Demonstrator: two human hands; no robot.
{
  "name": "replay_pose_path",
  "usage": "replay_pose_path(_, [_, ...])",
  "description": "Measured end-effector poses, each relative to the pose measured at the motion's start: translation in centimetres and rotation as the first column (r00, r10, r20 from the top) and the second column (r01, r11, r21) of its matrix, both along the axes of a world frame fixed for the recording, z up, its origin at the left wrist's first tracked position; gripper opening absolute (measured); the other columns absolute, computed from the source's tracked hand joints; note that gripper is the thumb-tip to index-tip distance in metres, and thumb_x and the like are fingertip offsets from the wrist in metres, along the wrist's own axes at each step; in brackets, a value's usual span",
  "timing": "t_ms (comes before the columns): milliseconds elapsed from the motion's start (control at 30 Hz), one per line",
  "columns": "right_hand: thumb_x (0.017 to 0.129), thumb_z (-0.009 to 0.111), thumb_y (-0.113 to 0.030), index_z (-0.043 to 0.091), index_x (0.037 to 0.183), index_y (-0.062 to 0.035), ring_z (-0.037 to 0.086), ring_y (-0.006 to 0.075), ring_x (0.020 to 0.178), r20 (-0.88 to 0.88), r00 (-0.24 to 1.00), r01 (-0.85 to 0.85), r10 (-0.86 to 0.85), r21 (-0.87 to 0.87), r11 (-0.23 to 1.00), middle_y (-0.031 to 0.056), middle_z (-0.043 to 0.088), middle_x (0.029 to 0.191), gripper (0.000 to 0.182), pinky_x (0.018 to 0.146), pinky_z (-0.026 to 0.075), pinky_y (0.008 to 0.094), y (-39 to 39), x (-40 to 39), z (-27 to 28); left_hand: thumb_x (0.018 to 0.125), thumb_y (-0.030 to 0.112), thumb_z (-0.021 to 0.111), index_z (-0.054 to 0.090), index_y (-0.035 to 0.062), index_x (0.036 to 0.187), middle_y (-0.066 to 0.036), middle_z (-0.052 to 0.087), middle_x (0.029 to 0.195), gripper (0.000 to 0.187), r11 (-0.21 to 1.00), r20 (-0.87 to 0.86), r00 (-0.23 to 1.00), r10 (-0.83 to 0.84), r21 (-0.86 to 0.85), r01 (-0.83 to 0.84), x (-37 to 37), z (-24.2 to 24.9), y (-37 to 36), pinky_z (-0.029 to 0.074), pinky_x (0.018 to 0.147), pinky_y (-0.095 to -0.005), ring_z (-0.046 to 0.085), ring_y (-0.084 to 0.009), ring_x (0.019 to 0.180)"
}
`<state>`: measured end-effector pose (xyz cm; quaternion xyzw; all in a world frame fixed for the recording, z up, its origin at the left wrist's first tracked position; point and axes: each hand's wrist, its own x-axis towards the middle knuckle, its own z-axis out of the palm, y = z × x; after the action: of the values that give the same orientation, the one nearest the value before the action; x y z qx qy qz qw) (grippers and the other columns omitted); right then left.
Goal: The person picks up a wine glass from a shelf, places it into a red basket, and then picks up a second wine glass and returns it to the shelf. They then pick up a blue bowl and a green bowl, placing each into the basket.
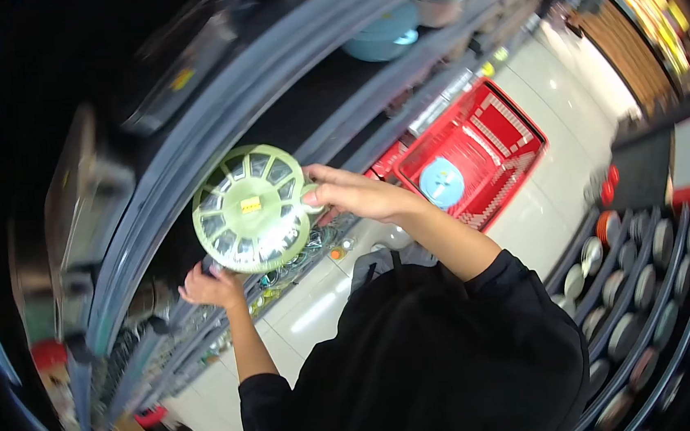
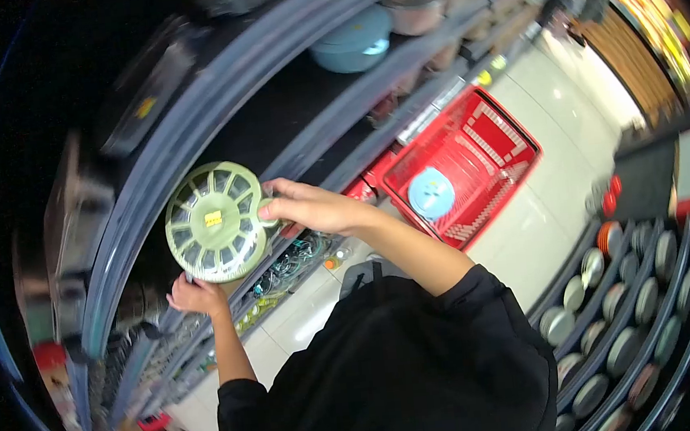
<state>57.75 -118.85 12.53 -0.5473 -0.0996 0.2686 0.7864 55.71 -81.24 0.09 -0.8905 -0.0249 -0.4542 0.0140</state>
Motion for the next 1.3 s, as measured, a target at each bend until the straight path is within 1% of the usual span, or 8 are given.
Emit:
replay_pose_path(200, [0.091,0.055,-0.039,0.028,0.146,-0.0038,0.052,0.0203,0.116,-0.162,0.961,0.245,-0.223,0.135,0.96,0.0119,0.051,0.131,0.071,0.089,0.048,0.0348,-7.1,-7.1,-5.0,0.095,0.038,0.044,0.059,0.0045,0.103,-0.011,0.057,0.106,0.038,0.998,0.012,1.0,-0.002,0.058,0.002,0.2,-0.6,0.1,0.023,0.108,-0.0562,0.051,-0.0292,0.108])
replay_pose_path(333, [0.091,0.053,-0.034,0.025,0.148,-0.0062,0.05,0.0238,0.121,-0.348,0.828,0.534,-0.439,0.257,0.805,0.0116,0.044,0.14,0.07,0.091,0.048,0.0375,-11.3,-12.2,-8.5,0.096,0.039,0.042,0.058,0.0051,0.103,-0.009,0.057,0.106,0.038,0.997,0.014,1.0,0.013,0.081,-0.014,0.2,-0.4,0.0,0.024,0.107,-0.0556,0.051,-0.028,0.108])
replay_pose_path(467, [0.091,0.054,-0.038,0.035,0.141,-0.0058,0.058,0.0222,0.104,-0.396,0.753,0.639,-0.526,0.249,0.728,0.0115,0.056,0.125,0.063,0.087,0.05,0.0363,-15.1,-15.5,-13.1,0.097,0.038,0.042,0.058,0.0055,0.103,-0.009,0.057,0.107,0.037,0.995,-0.001,1.0,-0.016,0.094,0.016,0.0,-0.3,0.1,0.024,0.107,-0.0552,0.051,-0.0279,0.108])
replay_pose_path(667, [0.088,0.055,-0.05,0.048,0.122,-0.008,0.058,0.0183,0.085,-0.5,0.39,0.884,-0.773,-0.033,0.467,0.0077,0.06,0.102,0.055,0.079,0.051,0.0324,-17.6,-16.1,-18.1,0.097,0.037,0.042,0.058,0.0063,0.106,-0.009,0.058,0.11,0.036,0.995,-0.014,1.0,0.01,0.099,-0.009,-0.1,-0.5,0.5,0.024,0.107,-0.0543,0.051,-0.028,0.11])
replay_pose_path(900, [0.08,0.06,-0.057,0.053,0.112,-0.0154,0.055,0.0189,0.081,-0.738,0.161,0.94,-0.655,-0.088,0.33,0.0062,0.056,0.093,0.053,0.077,0.049,0.035,-18.9,-14.8,-27.8,0.097,0.037,0.042,0.057,0.0054,0.107,-0.009,0.058,0.109,0.036,0.995,-0.035,0.999,0.004,0.103,0.0,-0.1,-0.3,0.4,0.024,0.107,-0.0536,0.051,-0.0283,0.11])
replay_pose_path(1067, [0.082,0.069,-0.039,0.05,0.117,-0.0139,0.056,0.0239,0.091,-0.829,0.034,0.982,-0.559,-0.076,0.173,0.0093,0.055,0.101,0.047,0.079,0.054,0.0383,-19.4,-13.2,-30.9,0.097,0.037,0.042,0.057,0.0047,0.106,-0.009,0.058,0.109,0.037,0.995,-0.036,0.999,0.012,0.097,-0.009,0.0,-0.3,0.1,0.024,0.107,-0.0537,0.051,-0.028,0.109])
replay_pose_path(1200, [0.084,0.067,-0.036,0.048,0.12,-0.0106,0.059,0.0308,0.097,-0.8,0.001,0.977,-0.6,-0.128,0.172,0.015,0.052,0.108,0.048,0.078,0.056,0.0382,-19.0,-11.8,-31.7,0.096,0.037,0.041,0.058,0.0041,0.104,-0.009,0.058,0.108,0.037,0.995,-0.029,0.999,0.02,0.096,-0.017,0.0,-0.3,0.1,0.025,0.106,-0.0541,0.051,-0.0285,0.108])
replay_pose_path(1300, [0.084,0.067,-0.036,0.05,0.123,-0.0155,0.058,0.029,0.098,-0.797,0.056,0.959,-0.602,-0.125,0.255,0.0109,0.055,0.11,0.047,0.081,0.052,0.0368,-18.9,-11.2,-32.9,0.095,0.037,0.041,0.058,0.0038,0.102,-0.009,0.057,0.105,0.037,0.995,-0.023,0.999,0.026,0.093,-0.024,0.1,-0.3,0.1,0.026,0.106,-0.0547,0.051,-0.0292,0.107])
